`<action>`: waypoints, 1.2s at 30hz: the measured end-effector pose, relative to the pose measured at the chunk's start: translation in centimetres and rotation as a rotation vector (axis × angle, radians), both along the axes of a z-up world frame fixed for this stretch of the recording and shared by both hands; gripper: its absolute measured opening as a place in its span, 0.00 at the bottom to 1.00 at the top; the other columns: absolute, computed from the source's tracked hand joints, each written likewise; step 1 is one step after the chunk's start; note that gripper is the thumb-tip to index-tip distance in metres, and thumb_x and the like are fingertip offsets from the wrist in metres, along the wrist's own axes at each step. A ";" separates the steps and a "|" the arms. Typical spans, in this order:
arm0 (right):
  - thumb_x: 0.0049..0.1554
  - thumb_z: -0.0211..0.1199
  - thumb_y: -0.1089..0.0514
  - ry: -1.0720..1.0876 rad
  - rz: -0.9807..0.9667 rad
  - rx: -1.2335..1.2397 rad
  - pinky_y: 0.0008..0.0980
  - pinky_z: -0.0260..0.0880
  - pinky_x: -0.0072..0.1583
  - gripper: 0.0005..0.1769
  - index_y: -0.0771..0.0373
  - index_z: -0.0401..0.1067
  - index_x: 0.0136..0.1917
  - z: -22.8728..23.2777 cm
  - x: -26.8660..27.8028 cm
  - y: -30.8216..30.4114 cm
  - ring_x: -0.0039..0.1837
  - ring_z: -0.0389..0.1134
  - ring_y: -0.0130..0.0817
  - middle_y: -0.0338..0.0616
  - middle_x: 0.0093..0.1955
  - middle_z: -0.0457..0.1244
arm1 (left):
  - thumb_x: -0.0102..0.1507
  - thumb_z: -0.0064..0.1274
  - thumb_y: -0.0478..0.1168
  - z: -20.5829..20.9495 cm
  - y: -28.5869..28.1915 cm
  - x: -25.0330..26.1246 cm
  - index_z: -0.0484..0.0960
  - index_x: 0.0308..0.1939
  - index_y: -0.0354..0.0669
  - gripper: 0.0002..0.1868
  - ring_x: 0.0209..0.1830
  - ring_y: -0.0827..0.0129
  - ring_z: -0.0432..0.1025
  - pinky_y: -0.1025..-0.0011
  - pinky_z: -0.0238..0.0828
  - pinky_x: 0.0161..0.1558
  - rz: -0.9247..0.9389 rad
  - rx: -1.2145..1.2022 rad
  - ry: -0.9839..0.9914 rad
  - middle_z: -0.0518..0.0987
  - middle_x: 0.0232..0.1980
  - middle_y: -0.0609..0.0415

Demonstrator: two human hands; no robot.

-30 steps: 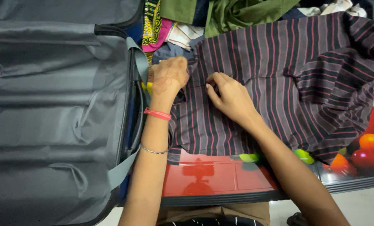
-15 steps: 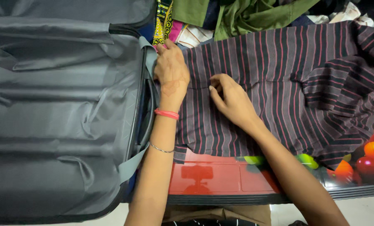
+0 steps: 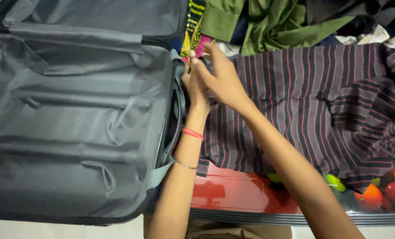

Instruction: The person folds a striped shirt and a pair of dark shorts by hand on a table and places them into an open suitcase.

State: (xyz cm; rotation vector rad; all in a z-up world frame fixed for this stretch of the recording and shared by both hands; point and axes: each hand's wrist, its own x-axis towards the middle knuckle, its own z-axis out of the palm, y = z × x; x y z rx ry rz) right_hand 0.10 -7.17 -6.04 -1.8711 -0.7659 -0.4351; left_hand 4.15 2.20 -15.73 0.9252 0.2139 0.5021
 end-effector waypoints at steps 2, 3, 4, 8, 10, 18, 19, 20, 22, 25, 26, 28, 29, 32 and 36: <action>0.63 0.61 0.43 0.170 0.003 -0.045 0.40 0.65 0.71 0.40 0.72 0.54 0.75 -0.3 2.8 2.3 0.72 0.67 0.48 0.62 0.69 0.63 | 0.66 0.49 0.58 1.2 -0.3 -0.5 0.78 0.60 0.40 0.29 0.44 0.74 0.73 0.68 0.70 0.46 -0.026 -0.069 -0.016 0.80 0.46 0.60; 0.57 0.63 0.36 0.345 0.006 -0.091 0.39 0.64 0.70 0.52 0.72 0.48 0.78 -0.5 4.2 3.4 0.72 0.66 0.48 0.63 0.70 0.61 | 0.68 0.48 0.57 1.5 -0.4 -0.4 0.79 0.60 0.35 0.29 0.44 0.73 0.74 0.68 0.71 0.46 0.005 -0.022 0.000 0.81 0.47 0.57; 0.57 0.63 0.36 0.341 0.005 -0.090 0.39 0.64 0.70 0.52 0.72 0.48 0.78 -0.8 5.6 4.3 0.72 0.66 0.48 0.63 0.70 0.61 | 0.70 0.46 0.56 1.5 -0.4 -0.3 0.80 0.59 0.30 0.30 0.45 0.72 0.74 0.67 0.72 0.47 0.036 0.026 0.015 0.82 0.47 0.54; 0.55 0.67 0.33 0.416 0.127 -0.140 0.38 0.46 0.79 0.64 0.75 0.37 0.82 -2.2 9.1 6.6 0.84 0.44 0.51 0.67 0.83 0.41 | 0.70 0.45 0.50 0.1 -0.1 0.7 0.78 0.58 0.31 0.24 0.49 0.74 0.75 0.69 0.72 0.50 0.109 0.131 -0.038 0.81 0.50 0.57; 0.54 0.66 0.33 0.421 0.154 -0.179 0.36 0.43 0.79 0.65 0.74 0.36 0.82 -2.2 9.9 7.0 0.85 0.40 0.49 0.65 0.85 0.38 | 0.71 0.44 0.50 -0.3 0.2 1.5 0.81 0.54 0.27 0.26 0.44 0.70 0.76 0.66 0.74 0.43 0.106 0.177 0.040 0.82 0.46 0.51; 0.62 0.70 0.49 0.255 0.310 -0.053 0.35 0.45 0.80 0.56 0.79 0.36 0.82 -3.5 11.2 7.9 0.85 0.44 0.49 0.66 0.86 0.40 | 0.69 0.46 0.52 -1.8 0.3 2.4 0.80 0.52 0.26 0.27 0.41 0.67 0.75 0.65 0.73 0.40 0.218 0.199 0.157 0.82 0.45 0.44; 0.62 0.70 0.49 0.252 0.324 -0.054 0.35 0.45 0.80 0.56 0.79 0.36 0.82 -3.4 11.2 8.1 0.85 0.44 0.49 0.66 0.86 0.40 | 0.69 0.46 0.52 -1.9 0.3 2.5 0.79 0.52 0.27 0.26 0.43 0.68 0.75 0.65 0.74 0.42 0.218 0.142 0.138 0.82 0.47 0.46; 0.58 0.68 0.48 0.344 0.261 -0.091 0.34 0.55 0.72 0.57 0.76 0.37 0.83 -3.1 11.2 8.2 0.75 0.54 0.48 0.65 0.77 0.51 | 0.69 0.46 0.52 -1.9 0.5 2.5 0.79 0.52 0.27 0.26 0.43 0.68 0.75 0.65 0.74 0.42 0.232 0.142 0.136 0.82 0.47 0.46; 0.54 0.67 0.48 0.438 0.203 -0.136 0.32 0.66 0.65 0.58 0.72 0.38 0.84 -2.8 11.1 8.3 0.65 0.63 0.46 0.63 0.68 0.62 | 0.70 0.45 0.52 -1.8 0.7 2.6 0.79 0.55 0.27 0.27 0.47 0.68 0.76 0.65 0.73 0.46 0.211 0.184 0.061 0.83 0.49 0.46; 0.57 0.69 0.50 0.324 0.323 -0.022 0.29 0.66 0.64 0.57 0.75 0.36 0.83 -3.1 11.3 8.6 0.63 0.65 0.35 0.50 0.65 0.62 | 0.69 0.45 0.52 -1.6 0.7 2.4 0.78 0.57 0.29 0.27 0.51 0.67 0.74 0.65 0.72 0.49 0.265 0.245 0.119 0.82 0.52 0.47; 0.55 0.68 0.49 0.401 0.283 -0.071 0.32 0.63 0.58 0.58 0.72 0.36 0.84 -3.3 11.3 8.7 0.58 0.60 0.37 0.51 0.57 0.59 | 0.69 0.45 0.52 -1.7 0.8 2.4 0.78 0.57 0.29 0.27 0.51 0.67 0.74 0.65 0.72 0.49 0.266 0.247 0.119 0.82 0.52 0.47; 0.54 0.68 0.49 0.480 0.238 -0.119 0.35 0.60 0.52 0.59 0.70 0.36 0.86 -3.8 11.5 9.1 0.52 0.56 0.40 0.52 0.48 0.56 | 0.69 0.47 0.50 -2.0 1.2 2.4 0.77 0.60 0.28 0.27 0.54 0.67 0.75 0.66 0.73 0.52 0.287 0.215 -0.003 0.81 0.57 0.47; 0.56 0.70 0.49 0.424 0.271 -0.107 0.33 0.60 0.60 0.59 0.70 0.36 0.85 -4.1 11.6 9.5 0.61 0.58 0.39 0.56 0.59 0.56 | 0.69 0.47 0.50 -2.0 1.4 2.6 0.77 0.60 0.28 0.27 0.54 0.67 0.75 0.66 0.73 0.52 0.286 0.215 -0.005 0.81 0.57 0.47; 0.55 0.70 0.47 0.435 0.294 -0.113 0.35 0.62 0.65 0.61 0.68 0.35 0.85 -4.2 11.7 10.3 0.65 0.63 0.46 0.68 0.70 0.57 | 0.67 0.46 0.49 -2.4 2.0 2.9 0.76 0.61 0.29 0.27 0.54 0.68 0.74 0.68 0.73 0.52 0.263 0.117 -0.002 0.80 0.58 0.48; 0.53 0.72 0.46 0.465 0.348 -0.069 0.37 0.59 0.71 0.63 0.65 0.32 0.84 -4.0 11.7 11.3 0.74 0.59 0.50 0.75 0.77 0.50 | 0.68 0.47 0.47 -2.0 3.0 3.2 0.81 0.52 0.25 0.24 0.45 0.68 0.75 0.66 0.72 0.44 0.332 0.164 0.148 0.82 0.48 0.47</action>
